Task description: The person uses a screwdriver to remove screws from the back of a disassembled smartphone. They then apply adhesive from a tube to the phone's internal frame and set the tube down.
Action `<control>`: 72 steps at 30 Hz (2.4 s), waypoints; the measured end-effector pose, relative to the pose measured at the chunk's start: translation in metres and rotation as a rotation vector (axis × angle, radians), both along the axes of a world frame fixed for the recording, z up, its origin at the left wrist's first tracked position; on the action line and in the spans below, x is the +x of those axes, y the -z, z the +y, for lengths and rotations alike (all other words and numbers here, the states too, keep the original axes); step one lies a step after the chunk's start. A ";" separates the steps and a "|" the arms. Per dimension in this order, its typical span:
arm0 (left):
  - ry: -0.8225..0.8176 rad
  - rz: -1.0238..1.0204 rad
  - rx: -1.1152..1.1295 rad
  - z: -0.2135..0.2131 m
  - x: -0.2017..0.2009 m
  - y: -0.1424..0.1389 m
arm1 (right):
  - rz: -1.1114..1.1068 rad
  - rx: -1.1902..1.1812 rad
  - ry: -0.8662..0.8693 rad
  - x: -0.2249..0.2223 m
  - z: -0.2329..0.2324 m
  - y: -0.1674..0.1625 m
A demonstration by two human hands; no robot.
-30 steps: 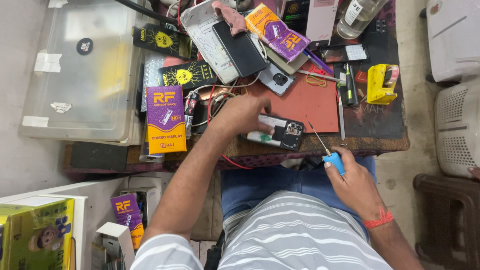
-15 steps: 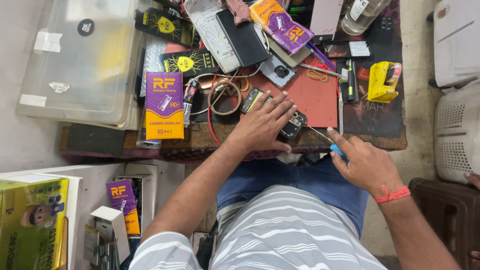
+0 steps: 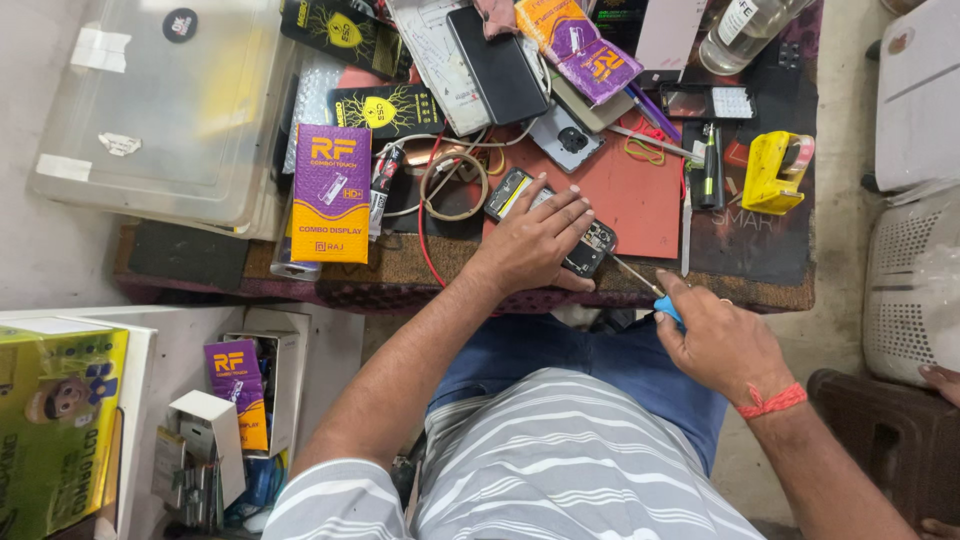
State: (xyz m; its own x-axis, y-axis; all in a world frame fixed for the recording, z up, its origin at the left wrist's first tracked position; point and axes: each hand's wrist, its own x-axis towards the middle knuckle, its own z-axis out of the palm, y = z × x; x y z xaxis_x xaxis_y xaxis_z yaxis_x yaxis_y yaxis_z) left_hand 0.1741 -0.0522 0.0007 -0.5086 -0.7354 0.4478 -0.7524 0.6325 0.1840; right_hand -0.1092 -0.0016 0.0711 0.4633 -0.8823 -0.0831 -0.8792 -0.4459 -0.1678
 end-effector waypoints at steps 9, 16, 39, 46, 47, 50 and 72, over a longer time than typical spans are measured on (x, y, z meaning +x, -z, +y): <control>0.006 -0.016 -0.052 0.007 0.008 0.006 | 0.007 0.019 -0.082 0.010 0.011 0.000; 0.013 -0.008 -0.054 0.010 0.016 0.010 | 0.003 0.074 -0.046 0.018 0.018 0.002; 0.025 0.010 -0.022 0.017 0.018 0.013 | 0.042 0.088 0.056 0.018 0.018 0.005; -0.172 0.063 0.079 0.029 0.000 -0.006 | -0.409 0.294 0.484 0.042 0.034 0.005; -0.212 0.068 0.103 0.029 -0.007 -0.007 | -0.380 0.257 0.501 0.048 0.034 0.006; -0.251 0.081 0.137 0.025 -0.016 -0.010 | -0.254 0.161 0.506 0.066 0.027 0.008; -0.105 -0.070 0.100 0.012 0.001 -0.004 | -0.189 0.147 0.548 0.111 0.019 0.013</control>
